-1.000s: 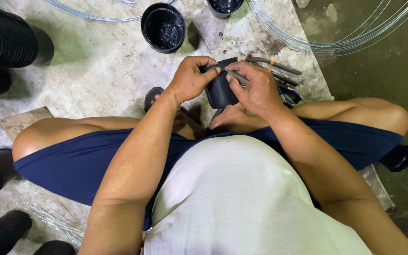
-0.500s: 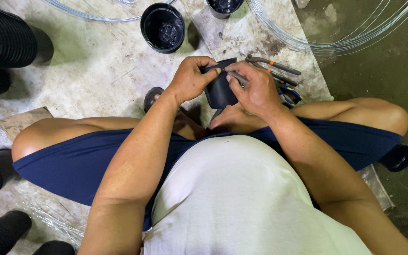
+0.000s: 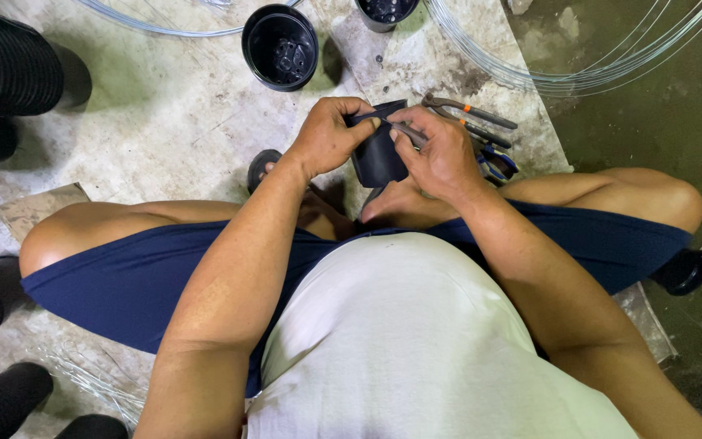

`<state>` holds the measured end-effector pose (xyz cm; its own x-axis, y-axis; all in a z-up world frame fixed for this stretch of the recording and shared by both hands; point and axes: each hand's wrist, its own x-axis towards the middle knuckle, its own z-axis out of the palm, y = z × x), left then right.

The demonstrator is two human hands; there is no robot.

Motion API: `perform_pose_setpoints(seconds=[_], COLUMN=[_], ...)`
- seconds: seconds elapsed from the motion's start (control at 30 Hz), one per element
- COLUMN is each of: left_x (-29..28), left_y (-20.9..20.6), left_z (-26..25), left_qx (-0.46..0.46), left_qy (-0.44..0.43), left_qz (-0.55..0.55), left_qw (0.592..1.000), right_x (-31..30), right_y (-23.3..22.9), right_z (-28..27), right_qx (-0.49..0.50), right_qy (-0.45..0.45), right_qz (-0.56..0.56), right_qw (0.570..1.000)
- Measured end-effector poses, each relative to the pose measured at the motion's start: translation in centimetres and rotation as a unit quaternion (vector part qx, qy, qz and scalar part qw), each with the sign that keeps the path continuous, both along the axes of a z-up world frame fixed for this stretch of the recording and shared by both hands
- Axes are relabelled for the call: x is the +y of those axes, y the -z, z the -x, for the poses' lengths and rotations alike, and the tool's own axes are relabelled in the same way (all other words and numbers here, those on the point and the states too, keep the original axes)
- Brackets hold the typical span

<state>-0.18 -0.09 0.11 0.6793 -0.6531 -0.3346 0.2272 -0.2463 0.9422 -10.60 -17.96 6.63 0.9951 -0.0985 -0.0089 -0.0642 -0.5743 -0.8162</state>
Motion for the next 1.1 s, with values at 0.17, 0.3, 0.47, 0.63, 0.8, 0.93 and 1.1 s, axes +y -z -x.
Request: perform_pose_setpoints(seconds=[0.17, 0.3, 0.47, 0.63, 0.8, 0.93, 1.1], left_x=[0.0, 0.1, 0.2, 0.2, 0.2, 0.3, 0.3], left_y=[0.2, 0.3, 0.4, 0.1, -0.4, -0.7, -1.0], left_z=[0.0, 0.0, 0.0, 0.1, 0.4, 0.6, 1.0], left_qx=[-0.007, -0.012, -0.008, -0.013, -0.046, -0.115, -0.245], left_qy=[0.007, 0.009, 0.012, 0.012, 0.013, 0.010, 0.036], left_qz=[0.005, 0.006, 0.011, -0.006, -0.013, -0.039, -0.036], left_qw=[1.000, 1.000, 1.000, 1.000, 0.999, 0.993, 0.968], right_x=[0.0, -0.1, -0.2, -0.2, -0.3, -0.3, -0.5], right_y=[0.1, 0.0, -0.1, -0.4, -0.9, -0.8, -0.3], right_z=[0.1, 0.1, 0.1, 0.0, 0.0, -0.1, 0.2], right_qx=[-0.006, 0.010, -0.003, -0.023, 0.023, 0.015, -0.049], right_qy=[0.000, 0.003, -0.008, -0.020, -0.020, -0.041, -0.069], right_qz=[-0.005, -0.014, -0.019, -0.015, -0.001, 0.018, 0.072], right_qw=[1.000, 1.000, 1.000, 0.999, 1.000, 0.999, 0.994])
